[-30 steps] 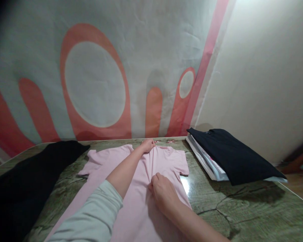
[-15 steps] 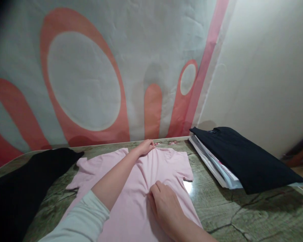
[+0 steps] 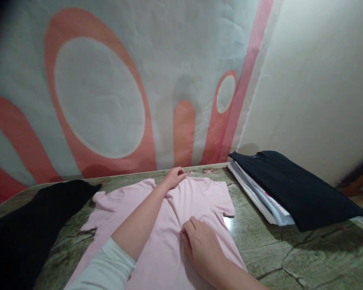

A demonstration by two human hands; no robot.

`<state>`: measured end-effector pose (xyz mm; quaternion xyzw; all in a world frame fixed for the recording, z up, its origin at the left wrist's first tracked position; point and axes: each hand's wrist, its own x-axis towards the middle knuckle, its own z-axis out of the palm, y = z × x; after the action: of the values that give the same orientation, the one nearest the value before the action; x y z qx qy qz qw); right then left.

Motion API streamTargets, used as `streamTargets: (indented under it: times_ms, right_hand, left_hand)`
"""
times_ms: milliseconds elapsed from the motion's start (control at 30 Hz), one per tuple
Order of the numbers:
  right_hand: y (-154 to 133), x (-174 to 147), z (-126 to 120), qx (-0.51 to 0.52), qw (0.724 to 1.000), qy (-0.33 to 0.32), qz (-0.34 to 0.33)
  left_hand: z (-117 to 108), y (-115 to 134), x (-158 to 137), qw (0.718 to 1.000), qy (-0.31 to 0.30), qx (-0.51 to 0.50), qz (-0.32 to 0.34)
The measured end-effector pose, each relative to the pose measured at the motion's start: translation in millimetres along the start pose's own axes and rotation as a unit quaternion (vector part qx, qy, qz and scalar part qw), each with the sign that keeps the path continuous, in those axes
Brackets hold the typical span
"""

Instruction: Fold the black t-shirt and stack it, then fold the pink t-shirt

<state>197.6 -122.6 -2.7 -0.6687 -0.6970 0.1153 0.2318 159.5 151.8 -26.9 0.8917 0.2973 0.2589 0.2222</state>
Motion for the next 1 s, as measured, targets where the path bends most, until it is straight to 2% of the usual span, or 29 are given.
streamTargets:
  times_ms: [67,133,167,200,233,300,333,433,500,567,633,700,767,833,900,1000]
  right_hand:
    - [7,6,-12,0.077,0.997,-0.022,-0.004]
    - [27,21,-29,0.159,0.987,-0.030,-0.001]
    - [42,33,-37,0.182,0.983,-0.008,0.012]
    - [61,46,-46,0.180,0.983,0.041,0.020]
    - [81,59,-53,0.160,0.982,0.092,0.030]
    - [121,86,-62,0.081,0.983,0.149,0.069]
    - [138,98,-64,0.036,0.983,0.154,0.091]
    - [172,119,-61,-0.082,0.983,0.086,0.143]
    - [181,122,-58,-0.136,0.975,0.050,0.167]
    - [186,121,-57,-0.142,0.975,0.030,0.166]
    - [190,119,-58,-0.075,0.987,0.011,0.140]
    - [196,118,-61,0.042,0.992,0.009,0.118]
    - [203,118,-61,0.153,0.981,0.032,0.118]
    - [211,119,-60,0.207,0.968,0.068,0.126]
    - [217,120,-58,0.186,0.968,0.106,0.130]
    - [224,118,-55,0.064,0.975,0.150,0.149]
  left_hand:
    - [-1,-1,-1,1.000,-0.004,-0.013,0.009]
    - [-1,-2,-1,1.000,-0.003,-0.022,0.016]
    - [-1,-3,-1,0.999,-0.001,-0.026,0.018]
    - [0,-3,-1,0.999,0.001,-0.030,0.019]
    - [1,-4,-1,0.999,0.006,-0.035,0.019]
    - [2,-4,-2,0.999,0.015,-0.043,0.019]
    - [3,-4,-2,0.999,0.020,-0.047,0.018]
    - [4,-4,-3,0.998,0.033,-0.057,0.015]
    - [4,-4,-3,0.997,0.039,-0.060,0.012]
    - [4,-5,-3,0.997,0.044,-0.061,0.009]
    - [2,-7,-3,0.997,0.051,-0.063,0.009]
    - [1,-8,-3,0.996,0.060,-0.063,0.007]
    - [-1,-10,-3,0.996,0.069,-0.063,0.005]
    - [-2,-11,-3,0.995,0.076,-0.062,0.001]
    - [-2,-11,-3,0.995,0.079,-0.058,-0.004]
    - [-2,-11,-2,0.996,0.076,-0.045,-0.009]
